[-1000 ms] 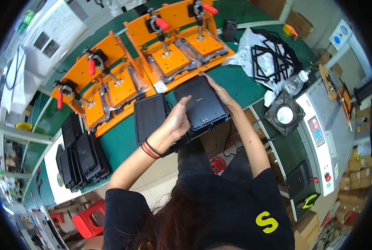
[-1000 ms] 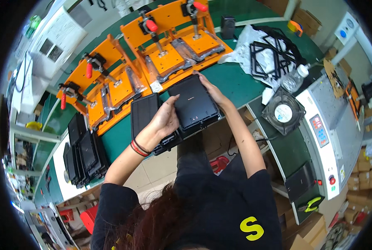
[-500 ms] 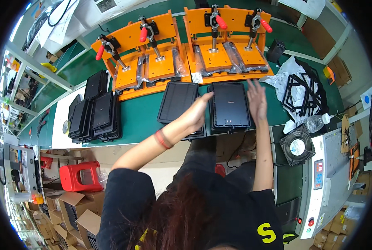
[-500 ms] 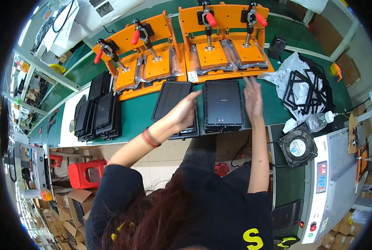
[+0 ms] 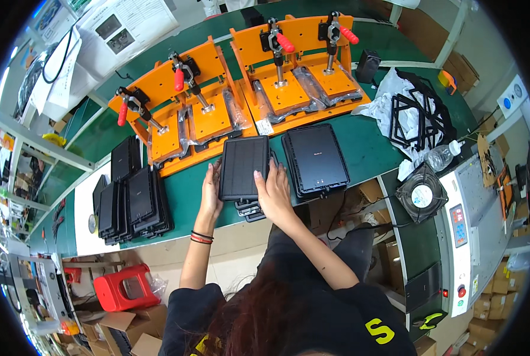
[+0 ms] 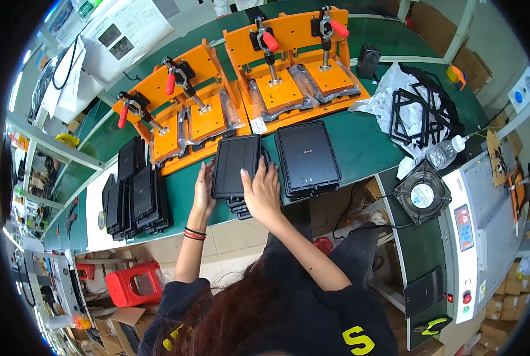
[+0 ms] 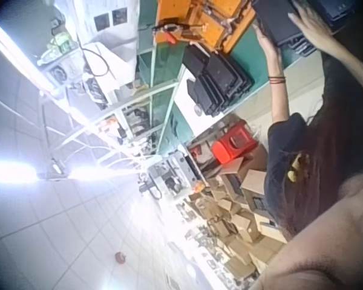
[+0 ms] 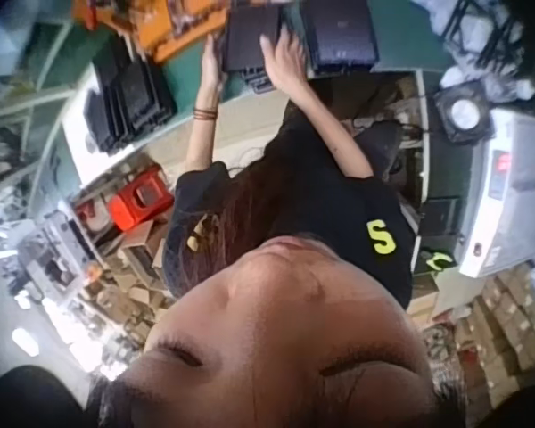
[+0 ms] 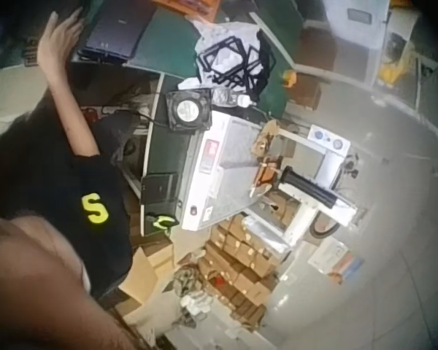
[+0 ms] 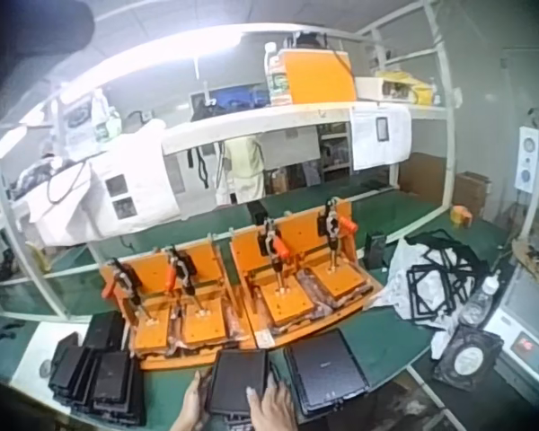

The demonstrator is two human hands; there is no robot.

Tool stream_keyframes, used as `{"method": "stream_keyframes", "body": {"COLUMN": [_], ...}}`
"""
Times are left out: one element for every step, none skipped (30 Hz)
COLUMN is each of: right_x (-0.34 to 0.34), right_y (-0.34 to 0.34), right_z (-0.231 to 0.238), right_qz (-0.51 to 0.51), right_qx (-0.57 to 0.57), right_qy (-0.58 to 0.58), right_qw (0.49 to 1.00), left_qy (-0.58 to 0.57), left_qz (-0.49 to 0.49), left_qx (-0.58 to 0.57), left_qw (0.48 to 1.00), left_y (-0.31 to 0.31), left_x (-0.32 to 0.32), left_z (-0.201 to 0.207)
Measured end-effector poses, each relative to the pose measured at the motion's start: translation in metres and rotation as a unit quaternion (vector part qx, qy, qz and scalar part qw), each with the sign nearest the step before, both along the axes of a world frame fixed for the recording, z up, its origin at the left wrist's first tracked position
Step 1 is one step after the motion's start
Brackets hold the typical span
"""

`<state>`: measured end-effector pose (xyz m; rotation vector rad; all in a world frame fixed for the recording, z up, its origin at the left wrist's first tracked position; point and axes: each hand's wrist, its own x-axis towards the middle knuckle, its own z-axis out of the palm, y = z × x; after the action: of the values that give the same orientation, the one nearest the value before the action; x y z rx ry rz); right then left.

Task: The person assembles black rectangular electronic units by hand, using a manual press machine to secure components. They repeatedly pick up units, place them into the press, operate the lever, and then stack the finished units into a cardboard box.

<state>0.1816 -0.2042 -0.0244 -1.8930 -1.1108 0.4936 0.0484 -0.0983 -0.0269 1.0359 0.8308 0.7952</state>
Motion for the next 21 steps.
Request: {"method": "stream_keyframes", "body": {"right_x": [0.001, 0.002, 0.004, 0.007, 0.010, 0.012, 0.013, 0.013, 0.012, 0.011, 0.010, 0.010, 0.008, 0.011, 0.014, 0.016, 0.018, 0.018, 0.017, 0.017, 0.017], "right_y": [0.003, 0.005, 0.005, 0.003, 0.001, -0.003, -0.007, -0.013, -0.017, -0.020, -0.020, -0.018, -0.015, -0.010, -0.003, 0.004, 0.009, 0.012, 0.012, 0.011, 0.011], "right_z": [-0.003, -0.006, -0.009, -0.010, -0.011, -0.012, -0.008, -0.001, 0.002, -0.001, -0.004, -0.006, -0.007, -0.010, -0.017, -0.018, -0.019, -0.021, -0.017, -0.014, -0.010], "right_qz": [-0.010, -0.019, -0.014, -0.009, -0.003, 0.003, 0.014, 0.025, 0.037, 0.050, 0.053, 0.057, 0.063, 0.073, 0.083, 0.090, 0.097, 0.093, 0.097, 0.102, 0.107], "right_qx": [-0.015, -0.030, -0.016, -0.005, 0.007, 0.008, 0.006, 0.005, 0.003, 0.002, 0.002, 0.001, 0.002, -0.001, 0.009, 0.011, 0.013, 0.014, 0.009, 0.004, 0.000], "right_qy": [0.018, 0.037, 0.061, 0.084, 0.107, 0.150, 0.191, 0.231, 0.270, 0.282, 0.263, 0.244, 0.227, 0.236, 0.240, 0.240, 0.239, 0.231, 0.231, 0.231, 0.230], "right_qw": [1.000, 0.999, 0.998, 0.996, 0.994, 0.989, 0.982, 0.973, 0.962, 0.958, 0.963, 0.968, 0.972, 0.969, 0.967, 0.967, 0.966, 0.968, 0.968, 0.968, 0.967], "left_qy": [-0.029, -0.028, -0.026, -0.024, -0.022, -0.024, -0.028, -0.032, -0.036, -0.019, -0.019, -0.020, -0.019, -0.024, -0.029, -0.033, -0.031, -0.029, -0.029, -0.006, -0.005], "left_qz": [-0.016, -0.012, -0.008, -0.003, 0.002, 0.009, 0.013, 0.018, 0.023, 0.034, 0.039, 0.044, 0.051, 0.047, 0.042, 0.038, 0.034, 0.030, 0.028, 0.040, 0.037], "left_qx": [-0.025, -0.023, -0.022, -0.022, -0.023, -0.040, -0.027, -0.014, -0.002, 0.016, 0.012, 0.008, 0.005, 0.007, 0.008, 0.008, 0.013, 0.017, 0.024, 0.044, 0.050], "left_qw": [0.999, 0.999, 0.999, 0.999, 0.999, 0.999, 0.999, 0.999, 0.999, 0.999, 0.999, 0.999, 0.999, 0.999, 0.999, 0.999, 0.999, 0.999, 0.999, 0.998, 0.998], "left_y": [-0.002, -0.004, -0.007, -0.014, -0.020, -0.027, -0.033, -0.038, -0.041, -0.044, -0.044, -0.041, -0.039, -0.034, -0.028, -0.024, -0.022, -0.021, -0.020, -0.019, -0.018], "left_x": [0.000, 0.001, 0.004, 0.007, 0.010, 0.010, 0.010, 0.009, 0.009, 0.008, 0.008, 0.010, 0.009, 0.009, 0.010, 0.010, 0.010, 0.010, 0.011, 0.009, 0.006], "left_z": [-0.002, -0.004, -0.006, -0.006, -0.005, -0.002, -0.003, -0.004, -0.005, -0.001, -0.003, -0.006, -0.007, -0.007, -0.005, -0.005, -0.004, -0.003, -0.001, -0.006, -0.008]}}
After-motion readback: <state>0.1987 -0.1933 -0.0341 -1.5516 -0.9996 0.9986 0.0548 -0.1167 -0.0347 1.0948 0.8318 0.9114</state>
